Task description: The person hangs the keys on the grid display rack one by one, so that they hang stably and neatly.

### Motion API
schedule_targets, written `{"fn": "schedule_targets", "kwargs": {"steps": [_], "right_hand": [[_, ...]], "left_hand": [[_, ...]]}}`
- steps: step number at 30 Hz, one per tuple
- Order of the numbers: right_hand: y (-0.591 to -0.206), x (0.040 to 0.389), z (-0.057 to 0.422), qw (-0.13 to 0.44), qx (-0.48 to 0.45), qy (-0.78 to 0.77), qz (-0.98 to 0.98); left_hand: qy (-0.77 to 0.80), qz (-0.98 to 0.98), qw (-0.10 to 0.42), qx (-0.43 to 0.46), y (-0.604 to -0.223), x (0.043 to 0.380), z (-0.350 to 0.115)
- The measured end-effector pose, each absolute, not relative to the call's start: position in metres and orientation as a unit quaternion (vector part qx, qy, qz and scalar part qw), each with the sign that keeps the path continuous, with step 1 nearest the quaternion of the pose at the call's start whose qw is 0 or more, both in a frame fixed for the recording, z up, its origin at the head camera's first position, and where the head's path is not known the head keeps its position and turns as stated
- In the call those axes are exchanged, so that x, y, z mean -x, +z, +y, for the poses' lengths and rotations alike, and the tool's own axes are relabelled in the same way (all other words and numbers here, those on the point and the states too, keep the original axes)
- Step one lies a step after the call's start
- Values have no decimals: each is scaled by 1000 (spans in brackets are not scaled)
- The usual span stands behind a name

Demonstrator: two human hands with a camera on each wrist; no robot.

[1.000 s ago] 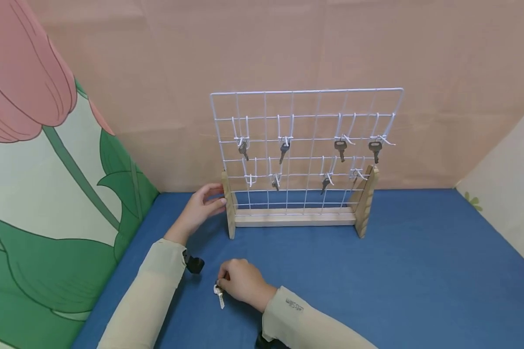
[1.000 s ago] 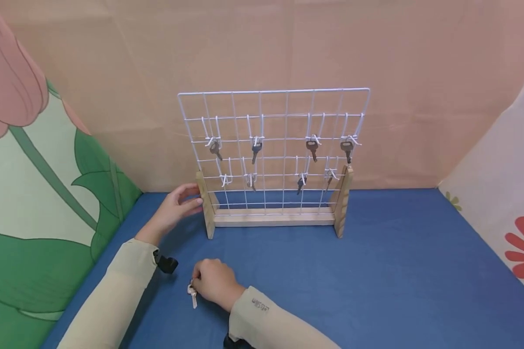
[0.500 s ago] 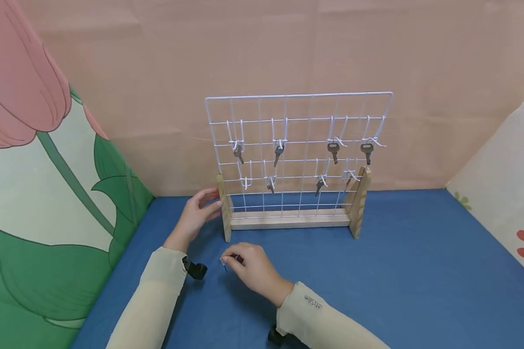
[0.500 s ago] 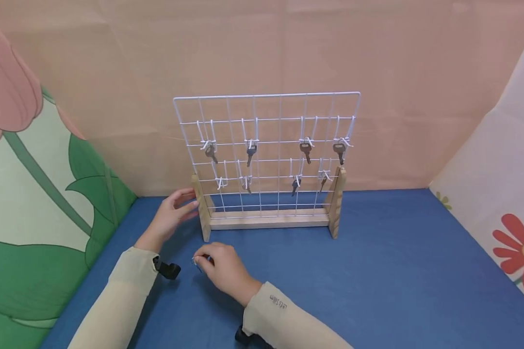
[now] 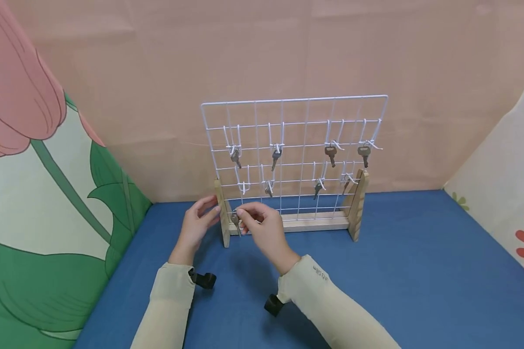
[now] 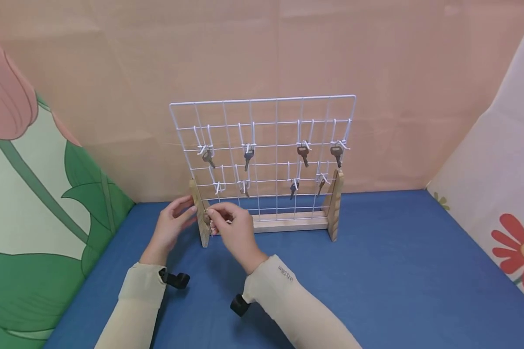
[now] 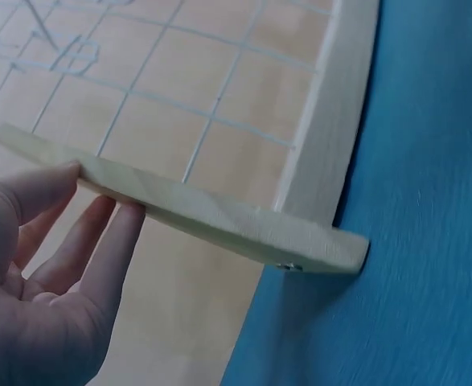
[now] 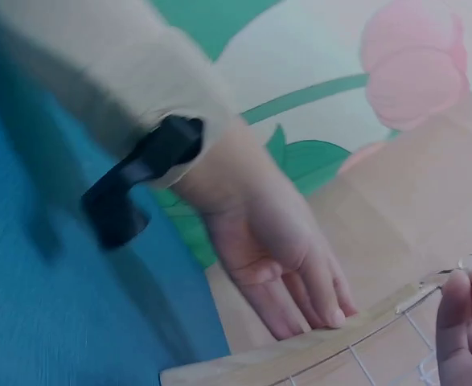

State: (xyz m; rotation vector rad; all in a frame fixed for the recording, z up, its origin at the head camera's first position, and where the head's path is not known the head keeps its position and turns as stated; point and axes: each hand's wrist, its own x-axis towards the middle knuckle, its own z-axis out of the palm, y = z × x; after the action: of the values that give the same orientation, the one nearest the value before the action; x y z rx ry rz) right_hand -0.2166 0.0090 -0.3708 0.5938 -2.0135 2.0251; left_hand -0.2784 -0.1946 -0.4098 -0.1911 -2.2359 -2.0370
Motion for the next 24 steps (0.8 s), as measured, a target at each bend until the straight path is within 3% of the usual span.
{"fn": "schedule_targets", "kwargs": {"steps": [12,24], "right_hand": [[-373,226,-8,80,-91,859,-498],[-375,238,-15,123,-66,877,-460]], "left_hand": [[-665,-743,63,44,-412,273,-195],[-670,-737,72,53,-413,276,-192]]}}
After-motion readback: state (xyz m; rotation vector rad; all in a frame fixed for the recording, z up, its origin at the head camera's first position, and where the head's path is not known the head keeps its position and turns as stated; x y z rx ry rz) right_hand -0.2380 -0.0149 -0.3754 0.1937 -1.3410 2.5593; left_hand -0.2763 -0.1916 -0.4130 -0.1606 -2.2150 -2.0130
